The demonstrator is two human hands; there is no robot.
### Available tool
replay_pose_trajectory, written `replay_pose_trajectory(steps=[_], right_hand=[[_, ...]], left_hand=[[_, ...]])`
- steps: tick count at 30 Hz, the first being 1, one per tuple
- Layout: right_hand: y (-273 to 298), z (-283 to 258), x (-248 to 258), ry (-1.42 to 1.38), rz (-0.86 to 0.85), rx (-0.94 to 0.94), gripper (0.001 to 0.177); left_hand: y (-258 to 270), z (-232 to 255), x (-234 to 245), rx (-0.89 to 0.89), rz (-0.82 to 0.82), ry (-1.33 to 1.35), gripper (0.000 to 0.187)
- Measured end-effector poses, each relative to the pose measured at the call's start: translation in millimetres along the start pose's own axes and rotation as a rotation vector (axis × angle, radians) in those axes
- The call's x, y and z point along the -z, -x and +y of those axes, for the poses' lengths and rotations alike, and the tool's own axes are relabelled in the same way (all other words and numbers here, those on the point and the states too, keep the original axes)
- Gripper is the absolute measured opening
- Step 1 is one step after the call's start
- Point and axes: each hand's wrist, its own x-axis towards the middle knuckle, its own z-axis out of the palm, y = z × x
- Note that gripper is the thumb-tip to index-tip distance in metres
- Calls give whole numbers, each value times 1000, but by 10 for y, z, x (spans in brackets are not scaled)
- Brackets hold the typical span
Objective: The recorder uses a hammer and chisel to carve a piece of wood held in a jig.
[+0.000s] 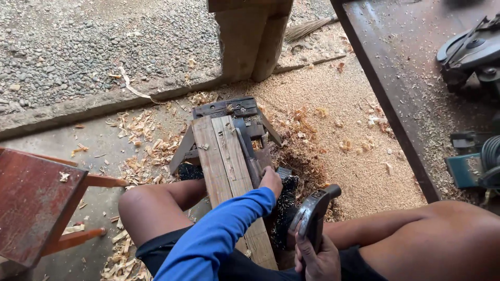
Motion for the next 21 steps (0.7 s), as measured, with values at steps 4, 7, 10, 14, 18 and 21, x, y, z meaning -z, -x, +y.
replay_pose_trajectory(steps=[4, 7, 10, 14, 18, 21], right_hand=[[-25, 38, 44, 15, -5, 14, 34], [-42, 43, 63, 9, -23, 40, 35], [-80, 60, 100, -11, -25, 66, 34], [-69, 115, 137, -87, 0, 56, 31], [-98, 98, 157, -63, -11, 77, 32], [-130, 165, 216, -45, 11, 103, 32]], left_hand=[[37, -26, -120, -81, -2, 79, 32], [317, -241, 40, -167, 190, 98, 30], [608, -485, 218, -157, 475, 81, 26], [911, -659, 448, -178, 827, 147, 23], [1108, -756, 567, -189, 1030, 244, 28], [1244, -938, 641, -142, 1262, 447, 40]])
